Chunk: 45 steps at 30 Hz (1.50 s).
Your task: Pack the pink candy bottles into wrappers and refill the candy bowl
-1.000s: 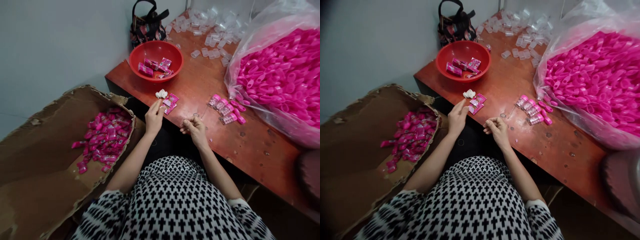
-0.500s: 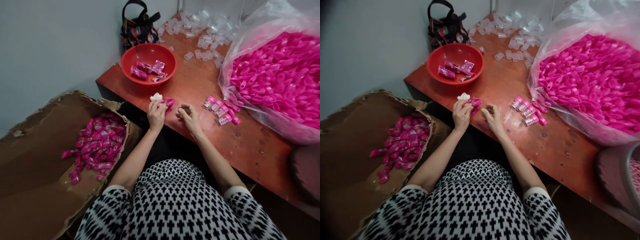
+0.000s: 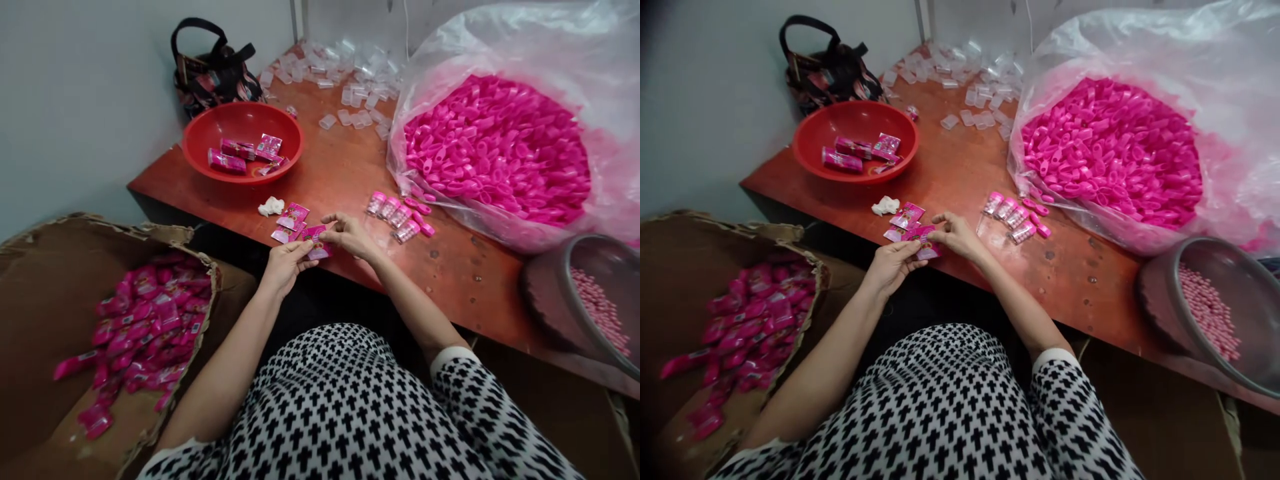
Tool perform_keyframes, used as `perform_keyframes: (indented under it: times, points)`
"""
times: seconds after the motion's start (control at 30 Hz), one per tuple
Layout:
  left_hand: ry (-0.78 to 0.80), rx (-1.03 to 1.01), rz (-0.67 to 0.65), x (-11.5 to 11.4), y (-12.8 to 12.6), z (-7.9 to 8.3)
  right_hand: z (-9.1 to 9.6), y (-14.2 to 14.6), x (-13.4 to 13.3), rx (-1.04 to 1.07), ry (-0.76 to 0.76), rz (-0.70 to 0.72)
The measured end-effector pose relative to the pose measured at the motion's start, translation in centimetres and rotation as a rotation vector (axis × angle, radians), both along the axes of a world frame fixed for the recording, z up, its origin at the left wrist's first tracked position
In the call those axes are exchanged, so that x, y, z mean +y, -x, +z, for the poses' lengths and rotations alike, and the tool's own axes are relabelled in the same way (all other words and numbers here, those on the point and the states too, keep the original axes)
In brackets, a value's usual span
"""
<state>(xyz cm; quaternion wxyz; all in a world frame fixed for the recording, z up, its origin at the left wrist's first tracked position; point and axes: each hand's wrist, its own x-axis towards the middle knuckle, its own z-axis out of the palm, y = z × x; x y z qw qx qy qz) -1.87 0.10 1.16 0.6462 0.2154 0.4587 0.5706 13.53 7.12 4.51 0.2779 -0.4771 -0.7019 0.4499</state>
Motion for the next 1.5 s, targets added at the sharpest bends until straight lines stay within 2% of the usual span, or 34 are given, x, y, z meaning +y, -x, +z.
perform_keyframes:
  times: [0.07, 0.13, 0.2, 0.27, 0.4, 0.53, 0.67, 0.73, 0.83, 0.93, 1.13, 1.23, 1.33, 1.4, 1.5]
  points:
    - [0.022, -0.013, 0.05, -0.3, -0.6, 0.1, 1.1, -1.5, 0.9, -0.274, -0.157, -0.183]
    - [0.051, -0.03, 0.112, -0.5, -1.1, 0.2, 2.1, -3.1, 2.5, -0.562, -0.29, -0.438]
    - [0.076, -0.055, 0.147, -0.7, -1.4, 0.3, 2.7, -4.4, 4.2, -0.779, -0.307, -0.602]
    - [0.088, -0.079, 0.164, -0.9, -1.6, 0.2, 2.9, -5.4, 5.7, -0.911, -0.255, -0.637]
    - [0.104, -0.134, 0.22, -0.8, -1.5, 0.0, 2.5, -6.0, 7.0, -1.008, -0.235, -0.555]
    - [0.083, -0.187, 0.242, -0.8, -1.3, -0.1, 1.9, -6.3, 7.3, -1.013, -0.373, -0.447]
    - [0.055, -0.213, 0.206, -1.2, -1.4, 0.1, 0.4, -5.7, 7.9, -0.941, -0.606, -0.209]
    - [0.036, -0.22, 0.217, -1.3, -1.4, 0.1, -0.9, -5.0, 8.0, -0.957, -0.614, -0.206]
    - [0.022, -0.22, 0.234, -1.4, -1.4, 0.0, -2.6, -4.1, 8.1, -0.994, -0.637, -0.286]
    - [0.034, -0.229, 0.245, -1.3, -1.6, 0.0, -3.6, -4.0, 8.6, -0.98, -0.724, -0.233]
    - [0.039, -0.283, 0.27, -1.0, -2.0, -0.2, -4.2, -4.2, 8.8, -0.914, -0.783, -0.173]
    - [0.045, -0.309, 0.271, -1.1, -1.9, -0.2, -4.2, -3.6, 7.3, -0.836, -0.755, -0.093]
    - [0.073, -0.32, 0.277, -1.2, -1.3, -0.1, -3.4, -3.6, 5.5, -0.641, -0.698, 0.014]
    - [0.071, -0.32, 0.289, -1.2, -0.8, 0.0, -2.4, -4.4, 4.5, -0.5, -0.669, -0.059]
    - [0.062, -0.327, 0.309, -1.3, -0.2, 0.1, -0.8, -6.2, 3.6, -0.42, -0.604, -0.296]
